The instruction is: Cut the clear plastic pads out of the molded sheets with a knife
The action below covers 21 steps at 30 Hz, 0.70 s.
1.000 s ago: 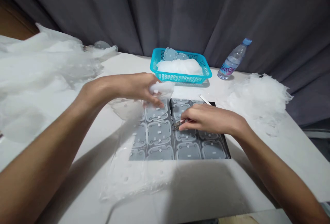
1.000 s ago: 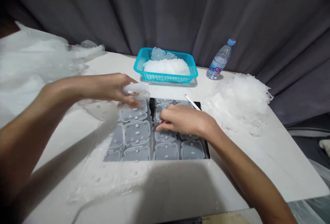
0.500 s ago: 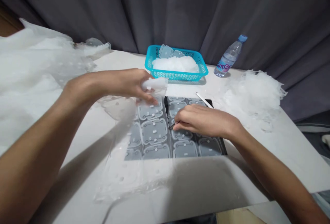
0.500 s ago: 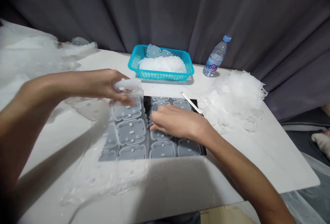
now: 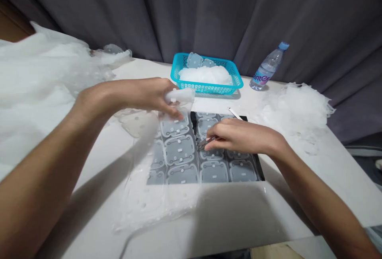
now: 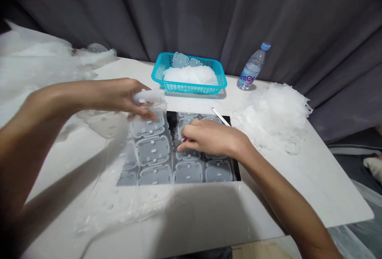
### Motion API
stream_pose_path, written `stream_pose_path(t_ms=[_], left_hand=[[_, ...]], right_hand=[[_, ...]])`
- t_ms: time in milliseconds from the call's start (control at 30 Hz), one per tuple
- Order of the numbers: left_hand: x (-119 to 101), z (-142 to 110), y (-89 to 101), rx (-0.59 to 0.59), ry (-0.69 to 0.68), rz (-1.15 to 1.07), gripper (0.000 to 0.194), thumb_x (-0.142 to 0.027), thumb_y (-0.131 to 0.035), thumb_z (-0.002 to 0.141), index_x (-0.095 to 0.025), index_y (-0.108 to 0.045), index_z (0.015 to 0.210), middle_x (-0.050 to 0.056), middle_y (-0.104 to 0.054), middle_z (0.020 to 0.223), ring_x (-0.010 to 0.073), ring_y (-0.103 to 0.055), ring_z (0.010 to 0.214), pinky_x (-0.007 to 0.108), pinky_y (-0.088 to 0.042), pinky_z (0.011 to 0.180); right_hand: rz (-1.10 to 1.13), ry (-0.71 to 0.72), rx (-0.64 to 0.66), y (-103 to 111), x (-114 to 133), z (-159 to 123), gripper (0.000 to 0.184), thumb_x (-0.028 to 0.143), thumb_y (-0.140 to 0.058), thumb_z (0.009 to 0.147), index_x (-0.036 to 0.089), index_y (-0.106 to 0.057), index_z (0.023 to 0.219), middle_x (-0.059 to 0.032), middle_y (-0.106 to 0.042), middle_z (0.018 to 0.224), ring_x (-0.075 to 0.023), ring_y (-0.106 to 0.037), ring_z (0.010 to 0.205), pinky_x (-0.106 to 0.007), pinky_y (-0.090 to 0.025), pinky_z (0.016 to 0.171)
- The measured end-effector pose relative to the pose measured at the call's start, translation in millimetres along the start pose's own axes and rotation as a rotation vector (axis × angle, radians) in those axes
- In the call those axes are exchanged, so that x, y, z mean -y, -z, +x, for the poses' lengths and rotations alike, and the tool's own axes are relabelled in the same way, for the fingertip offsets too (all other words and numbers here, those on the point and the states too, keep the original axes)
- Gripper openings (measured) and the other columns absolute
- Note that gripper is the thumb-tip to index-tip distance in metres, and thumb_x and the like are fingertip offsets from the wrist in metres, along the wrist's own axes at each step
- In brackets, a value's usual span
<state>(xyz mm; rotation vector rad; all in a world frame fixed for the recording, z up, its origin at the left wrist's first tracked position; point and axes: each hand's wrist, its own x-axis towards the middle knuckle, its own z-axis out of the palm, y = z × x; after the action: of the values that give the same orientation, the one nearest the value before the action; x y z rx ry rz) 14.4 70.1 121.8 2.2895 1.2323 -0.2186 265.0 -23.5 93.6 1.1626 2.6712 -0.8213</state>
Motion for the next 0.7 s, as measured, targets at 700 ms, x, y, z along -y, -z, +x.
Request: stream_pose_path(t_ms=[700], left_hand=[[3,1,-0.1,-0.019,-0.046,-0.033,0.036,-0.049,-0.079,0.080,-0.016,-0.066,0.087,0.000,-0.064,0.058,0.0138,-0.053,0.058,0.027,-0.032,0.056]], right_hand=[[-0.105,0.003,0.001,-4,19,-11,0.029,0.037,-0.053,0.107,0.017,-0.065,0.090,-0.0050,-0.065,0.089,-0.0194,-0.058,0.085,-0.030,-0.035,0.074]])
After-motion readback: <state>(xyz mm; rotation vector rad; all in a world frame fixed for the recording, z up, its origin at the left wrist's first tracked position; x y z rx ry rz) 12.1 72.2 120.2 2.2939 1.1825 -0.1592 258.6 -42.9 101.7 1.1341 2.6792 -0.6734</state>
